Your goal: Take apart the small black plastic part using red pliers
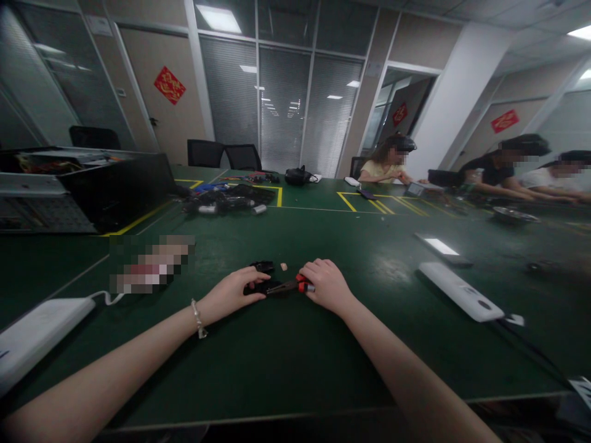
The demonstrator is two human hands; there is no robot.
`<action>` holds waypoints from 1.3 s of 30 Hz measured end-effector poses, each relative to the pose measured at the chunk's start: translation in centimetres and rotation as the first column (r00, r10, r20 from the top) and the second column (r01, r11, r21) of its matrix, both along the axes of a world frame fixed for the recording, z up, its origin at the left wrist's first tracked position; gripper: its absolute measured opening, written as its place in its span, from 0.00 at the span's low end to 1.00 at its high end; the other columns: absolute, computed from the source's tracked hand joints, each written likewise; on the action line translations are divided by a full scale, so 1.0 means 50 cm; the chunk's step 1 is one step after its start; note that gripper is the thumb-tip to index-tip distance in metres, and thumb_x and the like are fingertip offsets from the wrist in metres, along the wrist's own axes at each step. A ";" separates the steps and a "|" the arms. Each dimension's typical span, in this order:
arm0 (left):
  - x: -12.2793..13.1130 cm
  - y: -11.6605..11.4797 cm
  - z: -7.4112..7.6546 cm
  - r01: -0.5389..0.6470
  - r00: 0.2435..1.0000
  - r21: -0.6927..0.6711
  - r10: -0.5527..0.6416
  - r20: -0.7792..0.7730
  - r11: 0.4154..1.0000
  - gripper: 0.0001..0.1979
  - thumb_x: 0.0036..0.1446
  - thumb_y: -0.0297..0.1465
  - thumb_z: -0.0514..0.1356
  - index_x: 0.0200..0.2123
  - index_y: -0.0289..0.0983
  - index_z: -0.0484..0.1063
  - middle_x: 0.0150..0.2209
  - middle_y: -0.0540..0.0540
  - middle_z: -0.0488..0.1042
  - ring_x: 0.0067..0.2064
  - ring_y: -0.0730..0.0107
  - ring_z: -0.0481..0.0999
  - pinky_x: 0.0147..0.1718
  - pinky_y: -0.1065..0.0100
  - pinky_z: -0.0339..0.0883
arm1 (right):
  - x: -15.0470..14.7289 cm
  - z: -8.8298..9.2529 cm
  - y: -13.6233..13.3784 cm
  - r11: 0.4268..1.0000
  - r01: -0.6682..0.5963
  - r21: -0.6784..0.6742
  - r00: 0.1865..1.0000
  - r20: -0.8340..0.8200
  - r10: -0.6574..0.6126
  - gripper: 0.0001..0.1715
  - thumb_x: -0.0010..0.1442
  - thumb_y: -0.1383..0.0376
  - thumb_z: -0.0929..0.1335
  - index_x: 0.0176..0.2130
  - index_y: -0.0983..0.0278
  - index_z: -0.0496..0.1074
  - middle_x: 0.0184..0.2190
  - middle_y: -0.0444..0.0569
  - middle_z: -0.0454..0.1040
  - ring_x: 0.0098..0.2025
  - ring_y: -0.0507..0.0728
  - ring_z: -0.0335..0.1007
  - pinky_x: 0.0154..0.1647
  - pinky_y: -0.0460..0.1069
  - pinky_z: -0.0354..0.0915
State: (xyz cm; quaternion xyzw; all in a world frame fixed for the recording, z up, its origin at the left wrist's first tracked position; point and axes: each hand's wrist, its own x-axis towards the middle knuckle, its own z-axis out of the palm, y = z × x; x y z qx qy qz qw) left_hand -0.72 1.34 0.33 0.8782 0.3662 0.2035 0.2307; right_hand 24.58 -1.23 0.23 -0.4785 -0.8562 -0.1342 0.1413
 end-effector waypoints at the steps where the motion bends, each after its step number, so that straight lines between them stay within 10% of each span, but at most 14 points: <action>1: 0.000 0.000 0.000 0.000 1.000 0.001 0.000 0.000 1.000 0.18 0.50 0.33 0.60 0.46 0.43 0.66 0.40 0.49 0.67 0.37 0.68 0.69 0.35 0.67 0.65 | 0.000 0.000 0.000 1.000 0.001 -0.001 1.000 0.001 -0.001 0.14 0.45 0.70 0.65 0.36 0.63 0.67 0.34 0.48 0.70 0.36 0.56 0.60 0.38 0.50 0.53; 39: 0.004 -0.008 0.008 -0.216 0.975 -0.032 0.214 -0.053 0.976 0.18 0.44 0.42 0.61 0.37 0.39 0.67 0.32 0.50 0.70 0.32 0.67 0.70 0.26 0.71 0.60 | 0.008 0.000 -0.001 0.998 0.061 -0.007 0.997 -0.052 -0.061 0.14 0.46 0.69 0.65 0.37 0.63 0.67 0.36 0.48 0.70 0.38 0.56 0.61 0.39 0.50 0.55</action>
